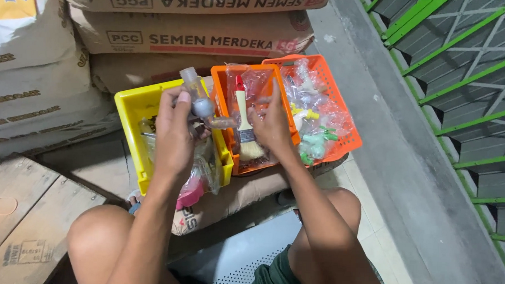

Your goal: Cleaning small metal hardware components with a paintbrush and sorting them into bins.

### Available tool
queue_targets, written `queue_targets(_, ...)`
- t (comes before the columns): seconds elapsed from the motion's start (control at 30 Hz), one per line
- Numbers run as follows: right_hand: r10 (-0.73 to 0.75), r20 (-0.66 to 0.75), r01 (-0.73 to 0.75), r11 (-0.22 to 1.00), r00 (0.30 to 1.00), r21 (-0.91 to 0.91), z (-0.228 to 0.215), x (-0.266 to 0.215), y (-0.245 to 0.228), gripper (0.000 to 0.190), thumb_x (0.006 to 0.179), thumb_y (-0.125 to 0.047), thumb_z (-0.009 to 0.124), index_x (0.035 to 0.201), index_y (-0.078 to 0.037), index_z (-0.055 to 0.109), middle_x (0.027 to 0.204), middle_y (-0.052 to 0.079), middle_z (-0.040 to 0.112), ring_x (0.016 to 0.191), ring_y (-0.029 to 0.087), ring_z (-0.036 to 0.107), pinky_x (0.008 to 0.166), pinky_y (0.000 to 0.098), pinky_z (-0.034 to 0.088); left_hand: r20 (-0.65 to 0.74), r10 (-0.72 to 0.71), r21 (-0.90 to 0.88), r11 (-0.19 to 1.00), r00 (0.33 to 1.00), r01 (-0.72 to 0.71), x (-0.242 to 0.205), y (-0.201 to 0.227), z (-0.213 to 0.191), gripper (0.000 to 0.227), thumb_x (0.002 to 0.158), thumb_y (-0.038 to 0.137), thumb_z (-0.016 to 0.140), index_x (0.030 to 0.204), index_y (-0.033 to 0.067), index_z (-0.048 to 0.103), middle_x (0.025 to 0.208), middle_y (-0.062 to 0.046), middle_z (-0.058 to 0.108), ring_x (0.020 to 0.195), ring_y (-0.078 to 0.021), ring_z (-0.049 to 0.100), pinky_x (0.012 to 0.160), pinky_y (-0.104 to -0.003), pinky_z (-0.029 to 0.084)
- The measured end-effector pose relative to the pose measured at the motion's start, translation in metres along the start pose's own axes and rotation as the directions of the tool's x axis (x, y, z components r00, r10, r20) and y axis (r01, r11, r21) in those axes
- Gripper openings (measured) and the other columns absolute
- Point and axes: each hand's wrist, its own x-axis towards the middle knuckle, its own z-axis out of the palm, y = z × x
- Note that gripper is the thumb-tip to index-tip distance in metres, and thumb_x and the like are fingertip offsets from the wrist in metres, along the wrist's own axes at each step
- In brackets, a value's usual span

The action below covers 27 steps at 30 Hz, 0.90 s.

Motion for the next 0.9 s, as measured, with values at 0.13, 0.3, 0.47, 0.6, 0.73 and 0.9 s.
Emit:
queue_targets(0.13, -0.167, -0.216, 0.181, 0.982, 0.962, 0.050, 0.001, -0.001, 0.008, 0.078, 0.091, 0.002, 0.067, 0.158, -0.002, 0.027, 0.106, 0.027, 0.066, 0.095, 0.043, 0.073, 0.080, 0.0493, 0.061, 0.008, 0.047, 0.074, 0.996, 0.999, -0.048, 0.003, -0.004, -0.004, 0.024, 0.107, 0.027, 0.047, 0.123, 0.0106, 0.052, 0.091, -0.007, 0.054, 0.076, -0.0170, 0.056, 0.058, -0.026, 0.048)
queue_targets(0.3, -0.387, -0.588, 0.465, 0.885, 0.711, -0.020, -0.019, 0.004, 0.006, 0.023, 0.100, -0.006, 0.061, 0.123, -0.010, 0.064, 0.088, 0.004, 0.056, 0.084, 0.017, 0.058, 0.081, 0.0343, 0.051, 0.051, 0.132, 0.179, 0.974, 0.990, -0.139, -0.006, 0.003, -0.002, 0.041, 0.097, 0.027, 0.067, 0.129, 0.0097, 0.050, 0.095, -0.010, 0.058, 0.078, -0.0161, 0.057, 0.064, -0.028, 0.053)
queue_targets(0.47, -0.402, -0.688, 0.573, 0.819, 0.605, 0.025, -0.038, -0.015, -0.015, 0.012, 0.105, -0.010, 0.054, 0.117, -0.009, 0.053, 0.098, 0.006, 0.054, 0.090, 0.017, 0.055, 0.087, 0.0319, 0.045, 0.070, 0.119, 0.131, 0.983, 0.990, -0.127, -0.013, 0.017, 0.002, 0.047, 0.096, 0.025, 0.069, 0.133, 0.0063, 0.046, 0.095, -0.010, 0.055, 0.077, -0.0160, 0.056, 0.062, -0.029, 0.053)
queue_targets(0.6, -0.329, -0.760, 0.709, 0.665, 0.561, 0.236, -0.054, -0.026, -0.030, 0.011, 0.109, -0.012, 0.048, 0.116, -0.008, 0.040, 0.098, 0.012, 0.057, 0.091, 0.021, 0.063, 0.086, 0.0303, 0.050, 0.165, 0.018, -0.096, 0.995, 0.986, -0.002, -0.007, 0.010, 0.000, 0.049, 0.098, 0.020, 0.054, 0.141, -0.0006, 0.041, 0.107, -0.014, 0.055, 0.089, -0.0200, 0.053, 0.070, -0.029, 0.053)
queue_targets(0.73, -0.008, -0.642, 0.559, 0.500, 0.767, 0.661, -0.057, -0.028, -0.010, 0.018, 0.109, -0.014, 0.051, 0.124, -0.015, 0.041, 0.108, 0.011, 0.063, 0.093, 0.018, 0.070, 0.073, 0.0266, 0.061, 0.231, -0.049, -0.247, 0.963, 0.972, 0.107, -0.007, 0.001, 0.007, 0.047, 0.098, 0.013, 0.048, 0.142, -0.0023, 0.041, 0.109, -0.014, 0.056, 0.092, -0.0183, 0.054, 0.072, -0.026, 0.051)
queue_targets(0.9, 0.091, -0.252, 0.189, 0.435, 0.964, 0.880, -0.046, -0.035, -0.016, 0.029, 0.103, -0.008, 0.056, 0.127, -0.016, 0.043, 0.103, 0.003, 0.068, 0.079, 0.007, 0.066, 0.056, 0.0129, 0.048, 0.306, -0.022, -0.296, 0.948, 0.952, 0.118, -0.008, -0.016, 0.017, 0.059, 0.095, 0.019, 0.066, 0.143, -0.0086, 0.047, 0.115, -0.016, 0.067, 0.099, -0.0192, 0.063, 0.077, -0.032, 0.059)
